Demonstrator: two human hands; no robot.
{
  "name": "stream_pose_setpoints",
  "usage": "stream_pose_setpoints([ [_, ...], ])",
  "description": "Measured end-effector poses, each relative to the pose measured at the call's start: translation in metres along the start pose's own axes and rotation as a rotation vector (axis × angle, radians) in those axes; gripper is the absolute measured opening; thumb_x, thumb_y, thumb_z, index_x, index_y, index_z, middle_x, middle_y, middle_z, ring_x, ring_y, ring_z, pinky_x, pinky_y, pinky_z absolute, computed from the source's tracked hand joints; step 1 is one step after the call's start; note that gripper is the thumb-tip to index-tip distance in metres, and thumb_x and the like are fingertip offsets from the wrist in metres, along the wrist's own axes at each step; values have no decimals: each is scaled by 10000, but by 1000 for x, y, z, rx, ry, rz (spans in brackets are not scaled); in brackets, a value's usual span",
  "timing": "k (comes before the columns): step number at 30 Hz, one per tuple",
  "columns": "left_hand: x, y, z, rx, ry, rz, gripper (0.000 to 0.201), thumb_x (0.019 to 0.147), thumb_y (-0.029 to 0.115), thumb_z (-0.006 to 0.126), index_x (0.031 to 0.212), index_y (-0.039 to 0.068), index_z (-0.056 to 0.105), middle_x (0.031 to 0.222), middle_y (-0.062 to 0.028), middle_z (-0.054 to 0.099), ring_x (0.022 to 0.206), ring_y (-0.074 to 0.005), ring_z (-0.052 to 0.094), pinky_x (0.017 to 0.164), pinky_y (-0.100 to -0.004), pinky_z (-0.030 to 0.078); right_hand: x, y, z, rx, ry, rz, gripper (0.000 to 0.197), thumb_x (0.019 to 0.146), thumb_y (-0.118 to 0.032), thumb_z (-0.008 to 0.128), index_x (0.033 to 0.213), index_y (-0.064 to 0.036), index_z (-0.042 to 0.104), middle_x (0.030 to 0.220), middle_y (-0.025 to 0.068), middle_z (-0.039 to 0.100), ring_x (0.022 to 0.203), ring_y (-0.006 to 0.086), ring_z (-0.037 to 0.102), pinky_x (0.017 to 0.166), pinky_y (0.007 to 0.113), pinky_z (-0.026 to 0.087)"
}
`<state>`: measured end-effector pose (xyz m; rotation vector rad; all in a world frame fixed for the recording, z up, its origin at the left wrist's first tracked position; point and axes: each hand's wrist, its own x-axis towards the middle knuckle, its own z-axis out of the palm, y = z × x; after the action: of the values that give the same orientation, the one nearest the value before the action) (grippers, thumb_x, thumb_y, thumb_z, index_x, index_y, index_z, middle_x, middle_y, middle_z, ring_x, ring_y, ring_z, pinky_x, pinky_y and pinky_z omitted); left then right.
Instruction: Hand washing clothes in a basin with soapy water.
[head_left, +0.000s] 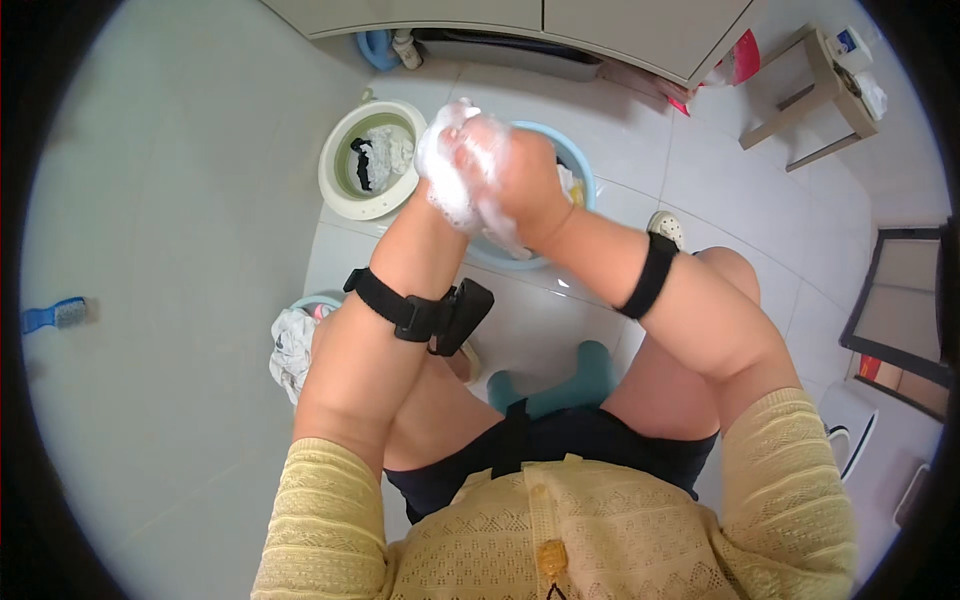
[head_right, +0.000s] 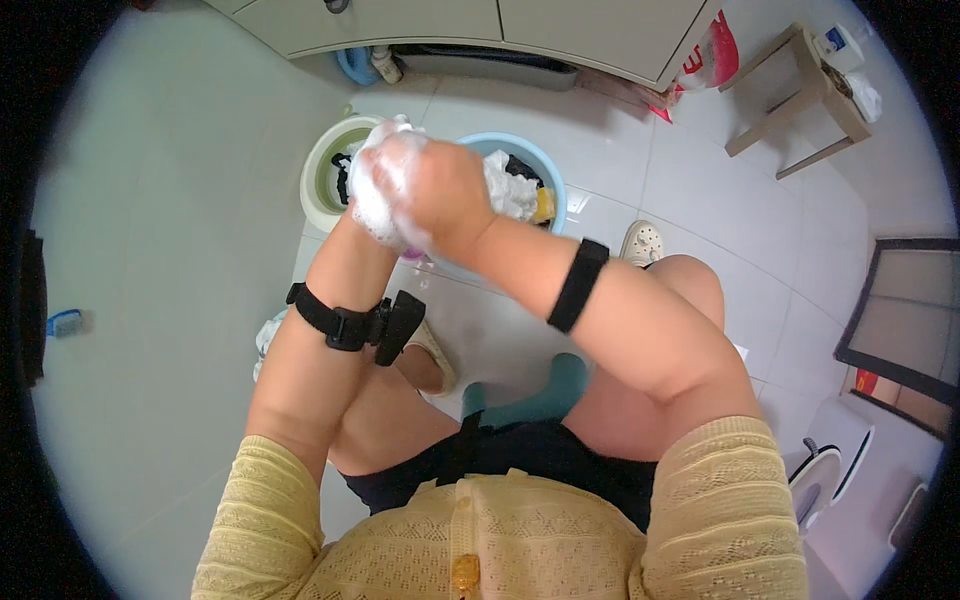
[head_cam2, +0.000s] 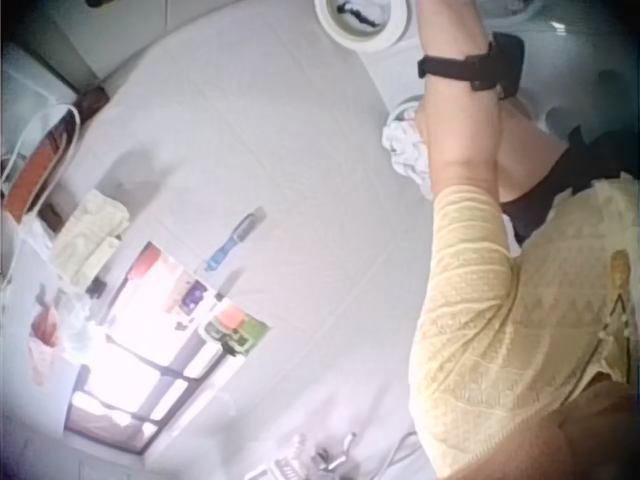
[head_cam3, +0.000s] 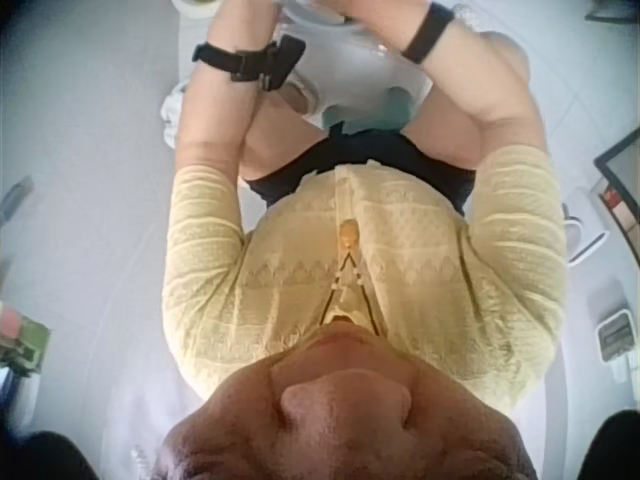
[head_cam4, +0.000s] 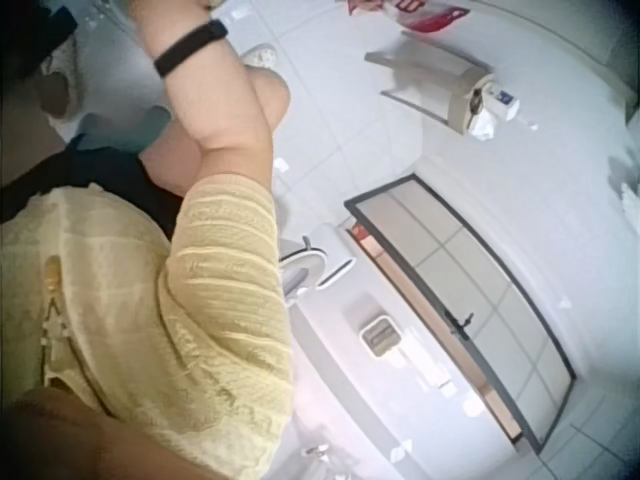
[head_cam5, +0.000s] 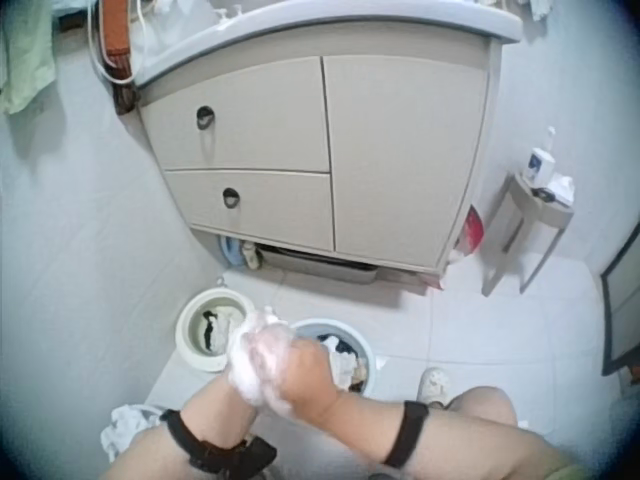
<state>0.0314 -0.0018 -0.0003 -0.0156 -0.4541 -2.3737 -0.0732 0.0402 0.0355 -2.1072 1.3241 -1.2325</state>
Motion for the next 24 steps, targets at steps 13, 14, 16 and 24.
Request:
stream_pose_setpoints([
  [13, 4, 21, 42, 151, 602, 224, 475, 852, 320, 307, 1136, -52, 391, 1161, -184, 439, 1057, -313, 440, 910, -419, 338, 54, 56, -60, 1574, -239, 749, 230, 832, -280, 481, 709, -86, 484, 654, 6, 490, 612, 118, 504, 604, 257, 440],
  [14, 4, 20, 43, 220, 639, 261, 459, 849, 317, 338, 1135, -37, 398, 1150, -173, 450, 1046, -295, 451, 900, -405, 351, 55, 51, -62, 1572, -239, 751, 230, 832, -280, 481, 709, -86, 484, 654, 6, 490, 612, 118, 504, 604, 257, 440],
  [16, 4, 18, 47, 548, 799, 428, 386, 815, 274, 424, 1067, -19, 431, 1049, -146, 489, 959, -248, 488, 847, -363, 388, 57, 40, -65, 1539, -248, 726, 225, 835, -278, 480, 744, -74, 503, 695, 20, 521, 651, 117, 526, 626, 255, 449],
  [24, 10, 1, 93, 1469, 475, 52, 452, 735, 158, 569, 1138, 30, 410, 1058, -71, 494, 982, -141, 457, 842, -265, 364, 59, 36, -65, 1275, -279, 548, 247, 803, -278, 531, 776, -32, 532, 725, 20, 532, 659, 102, 523, 611, 237, 437],
])
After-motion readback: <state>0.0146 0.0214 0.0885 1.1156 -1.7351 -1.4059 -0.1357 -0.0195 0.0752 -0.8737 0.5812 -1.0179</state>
